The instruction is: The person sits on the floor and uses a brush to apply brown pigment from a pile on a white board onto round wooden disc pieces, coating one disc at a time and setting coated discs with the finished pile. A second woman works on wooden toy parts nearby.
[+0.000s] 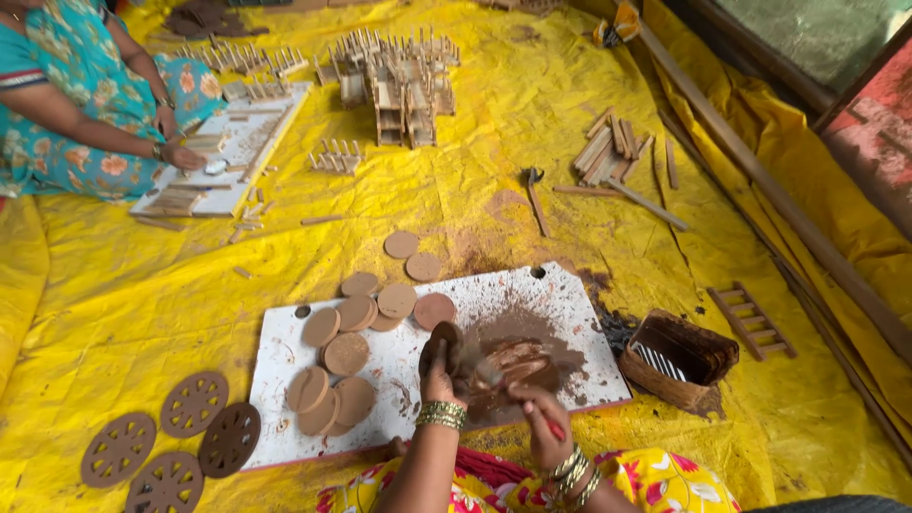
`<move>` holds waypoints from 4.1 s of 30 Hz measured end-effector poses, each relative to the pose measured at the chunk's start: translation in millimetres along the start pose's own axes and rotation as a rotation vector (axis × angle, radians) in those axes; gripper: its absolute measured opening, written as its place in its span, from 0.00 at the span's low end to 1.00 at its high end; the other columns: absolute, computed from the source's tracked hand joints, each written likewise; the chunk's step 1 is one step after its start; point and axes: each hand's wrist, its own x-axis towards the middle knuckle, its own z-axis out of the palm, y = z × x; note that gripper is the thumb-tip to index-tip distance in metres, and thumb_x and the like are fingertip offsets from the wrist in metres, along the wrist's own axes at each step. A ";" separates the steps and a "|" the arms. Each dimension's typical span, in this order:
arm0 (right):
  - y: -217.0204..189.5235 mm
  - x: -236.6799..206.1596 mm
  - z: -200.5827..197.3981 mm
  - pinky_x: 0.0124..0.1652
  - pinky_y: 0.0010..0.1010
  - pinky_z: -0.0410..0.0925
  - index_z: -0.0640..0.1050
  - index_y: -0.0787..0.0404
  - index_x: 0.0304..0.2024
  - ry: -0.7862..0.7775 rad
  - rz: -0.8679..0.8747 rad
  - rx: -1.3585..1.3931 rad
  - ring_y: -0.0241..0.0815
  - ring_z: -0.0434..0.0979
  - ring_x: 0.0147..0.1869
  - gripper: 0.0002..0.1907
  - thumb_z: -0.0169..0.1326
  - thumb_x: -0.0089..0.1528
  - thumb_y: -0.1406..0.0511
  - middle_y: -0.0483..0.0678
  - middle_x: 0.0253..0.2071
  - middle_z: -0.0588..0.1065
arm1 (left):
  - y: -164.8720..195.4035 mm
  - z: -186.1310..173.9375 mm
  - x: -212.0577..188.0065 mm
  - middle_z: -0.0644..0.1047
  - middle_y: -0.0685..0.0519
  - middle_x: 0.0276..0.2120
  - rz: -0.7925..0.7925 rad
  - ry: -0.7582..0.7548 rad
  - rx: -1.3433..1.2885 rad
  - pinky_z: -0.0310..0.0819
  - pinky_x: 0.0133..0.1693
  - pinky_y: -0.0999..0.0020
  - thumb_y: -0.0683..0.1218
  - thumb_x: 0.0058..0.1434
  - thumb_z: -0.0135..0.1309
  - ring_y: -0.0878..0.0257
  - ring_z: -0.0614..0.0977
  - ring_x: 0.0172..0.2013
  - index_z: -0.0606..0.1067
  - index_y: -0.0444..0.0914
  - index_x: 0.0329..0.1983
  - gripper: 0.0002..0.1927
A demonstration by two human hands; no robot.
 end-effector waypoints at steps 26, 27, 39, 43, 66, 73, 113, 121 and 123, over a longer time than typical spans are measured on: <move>-8.4 22.3 -3.4 0.55 0.40 0.73 0.77 0.72 0.52 0.146 0.237 0.140 0.51 0.84 0.52 0.17 0.41 0.68 0.69 0.61 0.48 0.82 | -6.3 3.3 1.4 0.78 0.46 0.51 0.100 -0.073 0.007 0.73 0.28 0.62 0.41 0.52 0.67 0.53 0.81 0.39 0.68 0.42 0.65 0.36; -7.6 18.6 -0.9 0.55 0.40 0.73 0.77 0.72 0.53 0.116 0.246 0.116 0.51 0.84 0.51 0.17 0.41 0.68 0.70 0.61 0.47 0.82 | -5.6 3.1 3.2 0.78 0.46 0.51 0.054 -0.069 -0.034 0.76 0.30 0.61 0.42 0.53 0.67 0.53 0.82 0.39 0.68 0.40 0.66 0.36; -3.0 16.6 -5.7 0.56 0.39 0.72 0.77 0.72 0.53 0.154 0.198 0.087 0.50 0.82 0.53 0.18 0.41 0.68 0.67 0.60 0.49 0.81 | 2.0 1.5 7.3 0.78 0.51 0.35 -0.007 0.063 -0.052 0.69 0.20 0.72 0.49 0.55 0.68 0.65 0.75 0.21 0.71 0.42 0.59 0.29; -4.6 8.3 -4.4 0.55 0.40 0.71 0.78 0.74 0.53 0.075 0.167 0.105 0.51 0.80 0.53 0.17 0.44 0.69 0.69 0.61 0.50 0.81 | -2.6 -9.8 13.8 0.79 0.53 0.34 -0.190 0.097 -0.007 0.63 0.16 0.73 0.58 0.54 0.65 0.66 0.69 0.15 0.76 0.42 0.53 0.27; 2.9 14.0 -34.4 0.45 0.36 0.75 0.81 0.68 0.45 0.116 0.088 0.142 0.46 0.84 0.42 0.15 0.43 0.70 0.66 0.58 0.41 0.83 | -9.3 -24.0 23.6 0.78 0.49 0.54 0.100 0.036 0.034 0.81 0.50 0.49 0.51 0.47 0.71 0.51 0.81 0.51 0.70 0.42 0.59 0.36; 6.0 15.1 -37.3 0.42 0.36 0.76 0.82 0.68 0.41 0.025 0.167 0.087 0.46 0.85 0.39 0.17 0.43 0.68 0.66 0.58 0.37 0.84 | -10.3 -26.4 22.0 0.79 0.47 0.51 0.069 -0.044 -0.012 0.82 0.48 0.50 0.52 0.50 0.70 0.50 0.82 0.49 0.74 0.40 0.54 0.30; 19.4 25.2 -73.5 0.32 0.32 0.74 0.81 0.66 0.33 0.141 0.160 0.154 0.41 0.80 0.28 0.17 0.45 0.68 0.64 0.54 0.29 0.81 | -9.9 -39.2 19.4 0.80 0.52 0.46 0.065 -0.285 0.331 0.79 0.48 0.54 0.45 0.52 0.69 0.57 0.81 0.47 0.77 0.39 0.49 0.21; 17.0 16.8 -46.0 0.33 0.32 0.73 0.81 0.67 0.34 0.013 0.179 0.142 0.40 0.79 0.29 0.17 0.46 0.69 0.64 0.54 0.31 0.81 | 4.9 -28.8 15.6 0.80 0.55 0.47 -0.026 0.090 0.241 0.77 0.45 0.50 0.51 0.49 0.66 0.57 0.81 0.47 0.75 0.46 0.53 0.27; 16.5 19.9 -46.9 0.30 0.32 0.72 0.80 0.66 0.33 0.093 0.127 0.168 0.39 0.78 0.27 0.17 0.45 0.69 0.63 0.53 0.31 0.81 | 4.4 -26.1 13.1 0.81 0.53 0.47 0.057 -0.003 0.219 0.80 0.46 0.52 0.50 0.47 0.69 0.56 0.82 0.47 0.76 0.42 0.52 0.28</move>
